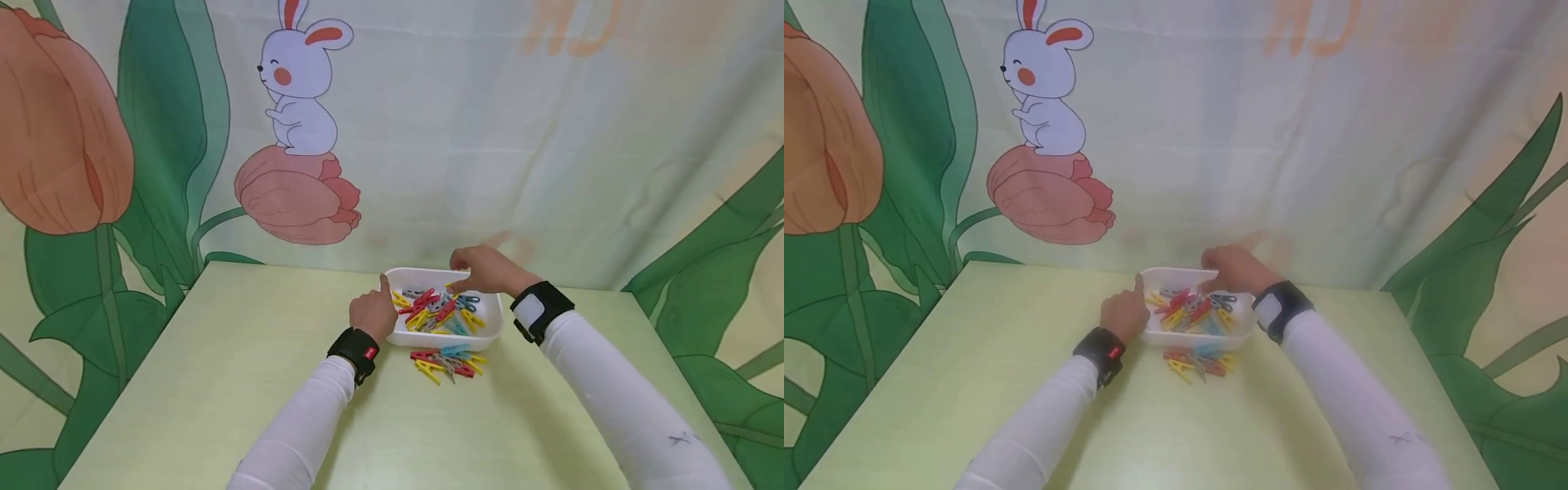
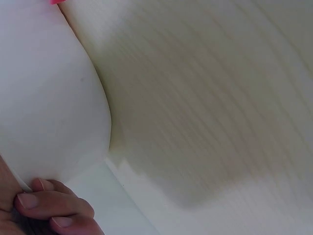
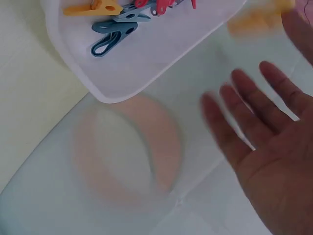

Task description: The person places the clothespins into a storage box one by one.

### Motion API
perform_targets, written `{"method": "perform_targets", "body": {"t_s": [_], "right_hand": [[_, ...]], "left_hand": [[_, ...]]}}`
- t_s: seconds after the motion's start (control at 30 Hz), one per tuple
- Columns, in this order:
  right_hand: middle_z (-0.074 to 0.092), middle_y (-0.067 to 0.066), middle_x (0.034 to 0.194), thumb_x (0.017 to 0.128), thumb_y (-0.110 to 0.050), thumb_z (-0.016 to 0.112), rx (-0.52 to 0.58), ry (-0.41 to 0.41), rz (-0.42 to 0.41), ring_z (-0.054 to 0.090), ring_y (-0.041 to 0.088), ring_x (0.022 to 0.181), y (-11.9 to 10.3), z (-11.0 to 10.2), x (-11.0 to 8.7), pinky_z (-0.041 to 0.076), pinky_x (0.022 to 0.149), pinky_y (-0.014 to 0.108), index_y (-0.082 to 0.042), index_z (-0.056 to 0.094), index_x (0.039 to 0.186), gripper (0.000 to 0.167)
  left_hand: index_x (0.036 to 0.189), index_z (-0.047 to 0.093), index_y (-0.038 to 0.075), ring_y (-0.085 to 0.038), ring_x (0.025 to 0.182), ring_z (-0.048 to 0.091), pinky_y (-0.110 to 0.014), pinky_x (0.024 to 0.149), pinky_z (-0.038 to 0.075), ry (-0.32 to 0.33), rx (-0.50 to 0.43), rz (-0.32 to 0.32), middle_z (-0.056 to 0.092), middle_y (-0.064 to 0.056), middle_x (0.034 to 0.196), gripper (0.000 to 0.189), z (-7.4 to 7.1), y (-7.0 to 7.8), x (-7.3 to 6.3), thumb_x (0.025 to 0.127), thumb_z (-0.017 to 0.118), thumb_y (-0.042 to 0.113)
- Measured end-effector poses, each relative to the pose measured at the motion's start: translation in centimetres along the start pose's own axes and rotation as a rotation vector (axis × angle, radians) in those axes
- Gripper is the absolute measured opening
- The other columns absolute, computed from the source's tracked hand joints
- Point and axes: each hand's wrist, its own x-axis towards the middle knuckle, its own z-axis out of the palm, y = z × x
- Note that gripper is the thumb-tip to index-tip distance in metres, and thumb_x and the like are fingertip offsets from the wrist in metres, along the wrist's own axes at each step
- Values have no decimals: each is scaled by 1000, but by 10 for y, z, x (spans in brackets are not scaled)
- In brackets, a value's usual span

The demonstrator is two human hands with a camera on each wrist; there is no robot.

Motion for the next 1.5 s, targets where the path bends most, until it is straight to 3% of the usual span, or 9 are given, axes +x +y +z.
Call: {"method": "perform_targets", "body": {"t_s": [0.1, 0.17, 0.33, 0.5, 0.87, 1.13, 1.37, 1.5], "right_hand": [[51, 17, 155, 86, -42, 84, 16, -61, 62, 52, 37, 138, 1, 0, 2, 45, 114, 55, -11, 49, 149, 78], [38, 17, 164, 85, -45, 84, 15, -72, 80, 41, 39, 147, 0, 1, 2, 38, 118, 59, -14, 39, 158, 91], [20, 19, 171, 84, -43, 85, -12, -47, 45, 22, 43, 157, 0, 5, -4, 29, 122, 63, -15, 27, 165, 104], [10, 20, 173, 81, -43, 88, -35, -11, -8, 14, 46, 159, -4, -1, -14, 24, 123, 65, -14, 20, 166, 113], [4, 18, 175, 74, -48, 91, -127, 42, -97, 7, 47, 160, -18, 4, -41, 17, 120, 74, -15, 12, 168, 127], [8, 15, 175, 72, -54, 90, -152, 104, -163, 10, 45, 160, -31, 12, -65, 19, 120, 74, -15, 16, 167, 126], [13, 10, 175, 76, -50, 89, -156, 187, -219, 11, 40, 161, -39, 30, -85, 20, 122, 69, -17, 18, 167, 121], [14, 10, 175, 77, -54, 87, -153, 184, -249, 11, 40, 161, -43, 48, -99, 17, 124, 68, -18, 22, 167, 116]], "left_hand": [[159, 37, 4, -22, 53, 54, -33, 50, 39, 5, 4, -1, 56, -6, 60, 68, -1, 0, 0, 100, 61, 26], [161, 35, 4, -23, 55, 56, -34, 52, 41, -3, 6, -4, 58, -6, 62, 69, 0, 0, 1, 101, 61, 26], [160, 35, 5, -22, 55, 56, -34, 52, 41, -4, 7, -9, 57, -6, 63, 70, 0, 0, 0, 100, 62, 26], [160, 35, 4, -23, 55, 56, -34, 52, 42, -4, 4, -9, 58, -7, 64, 69, -1, 0, -1, 100, 62, 25], [161, 34, 4, -24, 57, 58, -36, 54, 46, -12, 7, -16, 63, -9, 70, 70, 0, -2, 2, 100, 62, 26], [161, 33, 5, -24, 60, 60, -37, 57, 50, -21, 6, -23, 67, -11, 76, 71, 1, -1, 3, 100, 62, 26], [161, 33, 5, -24, 57, 58, -36, 53, 46, -26, 10, -18, 65, -10, 72, 71, 0, 1, 3, 100, 62, 25], [161, 34, 5, -23, 57, 58, -35, 53, 45, -16, 16, -14, 64, -9, 70, 71, 0, 2, 2, 100, 62, 26]]}}
